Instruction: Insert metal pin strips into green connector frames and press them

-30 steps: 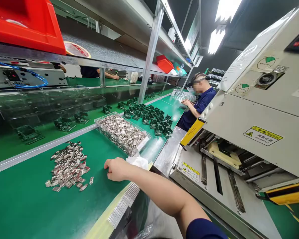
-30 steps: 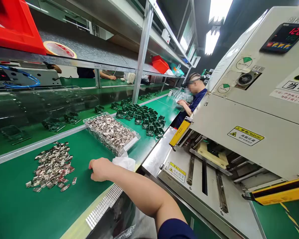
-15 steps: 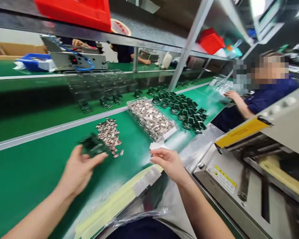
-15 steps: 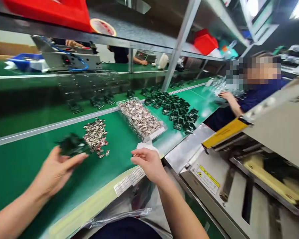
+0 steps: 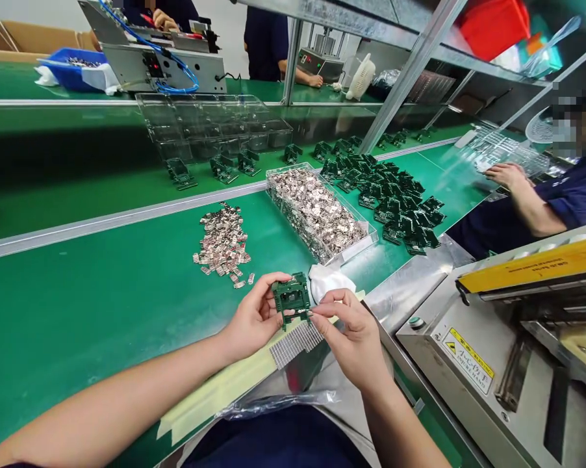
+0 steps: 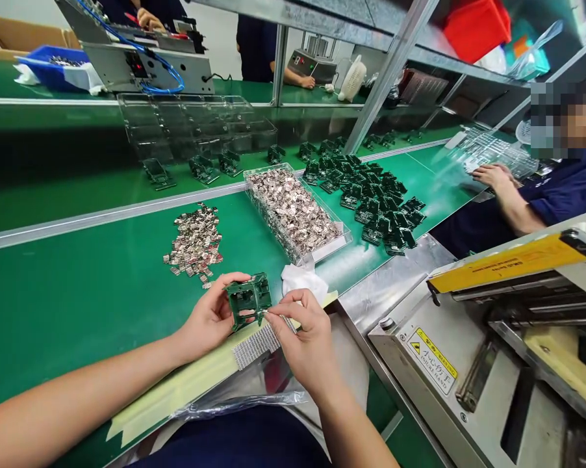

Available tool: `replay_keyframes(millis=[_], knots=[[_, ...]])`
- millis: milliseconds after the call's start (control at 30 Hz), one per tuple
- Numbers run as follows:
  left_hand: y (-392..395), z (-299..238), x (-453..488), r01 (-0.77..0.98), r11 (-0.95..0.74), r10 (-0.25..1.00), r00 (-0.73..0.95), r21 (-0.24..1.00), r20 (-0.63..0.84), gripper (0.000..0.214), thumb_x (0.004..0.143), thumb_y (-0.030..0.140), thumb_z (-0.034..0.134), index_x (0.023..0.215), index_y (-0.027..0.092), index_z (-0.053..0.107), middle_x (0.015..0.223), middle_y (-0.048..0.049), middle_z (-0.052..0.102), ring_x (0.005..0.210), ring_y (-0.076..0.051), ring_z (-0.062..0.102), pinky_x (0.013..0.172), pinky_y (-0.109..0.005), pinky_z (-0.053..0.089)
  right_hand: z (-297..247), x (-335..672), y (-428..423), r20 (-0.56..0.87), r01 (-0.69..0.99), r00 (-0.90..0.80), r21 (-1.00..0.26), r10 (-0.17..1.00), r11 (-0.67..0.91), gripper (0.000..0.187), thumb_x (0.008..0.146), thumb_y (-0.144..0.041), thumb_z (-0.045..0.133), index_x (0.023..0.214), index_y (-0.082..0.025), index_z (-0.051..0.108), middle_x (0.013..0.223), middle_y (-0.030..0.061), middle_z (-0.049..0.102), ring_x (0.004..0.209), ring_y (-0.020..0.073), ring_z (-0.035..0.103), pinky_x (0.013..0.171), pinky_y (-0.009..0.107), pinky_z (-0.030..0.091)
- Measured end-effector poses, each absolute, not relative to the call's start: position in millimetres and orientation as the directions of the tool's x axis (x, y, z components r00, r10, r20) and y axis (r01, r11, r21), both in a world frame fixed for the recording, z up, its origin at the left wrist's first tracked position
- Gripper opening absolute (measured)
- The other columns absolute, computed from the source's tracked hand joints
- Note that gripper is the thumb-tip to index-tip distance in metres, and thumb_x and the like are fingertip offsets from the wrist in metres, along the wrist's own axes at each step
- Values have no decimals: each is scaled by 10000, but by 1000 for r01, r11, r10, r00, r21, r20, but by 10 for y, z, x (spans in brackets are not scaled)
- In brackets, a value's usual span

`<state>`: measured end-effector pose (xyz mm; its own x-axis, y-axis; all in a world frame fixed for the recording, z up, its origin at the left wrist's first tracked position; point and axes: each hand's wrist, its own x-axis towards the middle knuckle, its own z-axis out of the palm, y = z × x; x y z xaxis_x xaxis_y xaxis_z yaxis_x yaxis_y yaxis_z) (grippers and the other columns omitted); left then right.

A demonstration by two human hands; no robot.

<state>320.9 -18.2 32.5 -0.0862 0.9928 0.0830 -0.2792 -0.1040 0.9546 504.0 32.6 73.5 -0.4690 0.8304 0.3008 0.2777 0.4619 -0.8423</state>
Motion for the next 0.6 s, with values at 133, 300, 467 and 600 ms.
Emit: replay_keyframes(millis=[133,300,467,600], knots=[[-182,332,3215,-305,-105,994,-64,947,90,449,806,218,707,1191,278,485,946,-14,632,737,-110,647,701,-222,554,725,4911,314,322,317,-442,-817,837,481,107,839,-183,620,820,-234,712,1149,82,585,1101,236,569,904,374,471],[-204,320,3240,-342,-109,994,-23,933,107,425,826,195,689,1197,272,497,867,-3,615,719,-106,637,701,-213,548,691,4869,290,316,387,-492,-755,811,529,117,843,-146,562,825,-215,654,1294,104,531,1233,272,488,1007,457,407],[-231,310,3249,-308,-132,990,8,942,141,388,876,202,630,1234,244,489,915,-30,640,816,-140,651,748,-240,537,679,4867,277,334,419,-494,-718,803,556,108,814,-118,579,783,-211,624,1281,110,535,1230,286,485,988,471,418],[-236,292,3242,-187,-166,986,-28,968,164,313,908,250,588,1210,222,515,863,-32,638,751,-137,623,671,-227,512,648,4845,251,317,408,-449,-759,835,507,74,830,-167,615,770,-211,617,1234,108,556,1178,282,521,962,453,438]])
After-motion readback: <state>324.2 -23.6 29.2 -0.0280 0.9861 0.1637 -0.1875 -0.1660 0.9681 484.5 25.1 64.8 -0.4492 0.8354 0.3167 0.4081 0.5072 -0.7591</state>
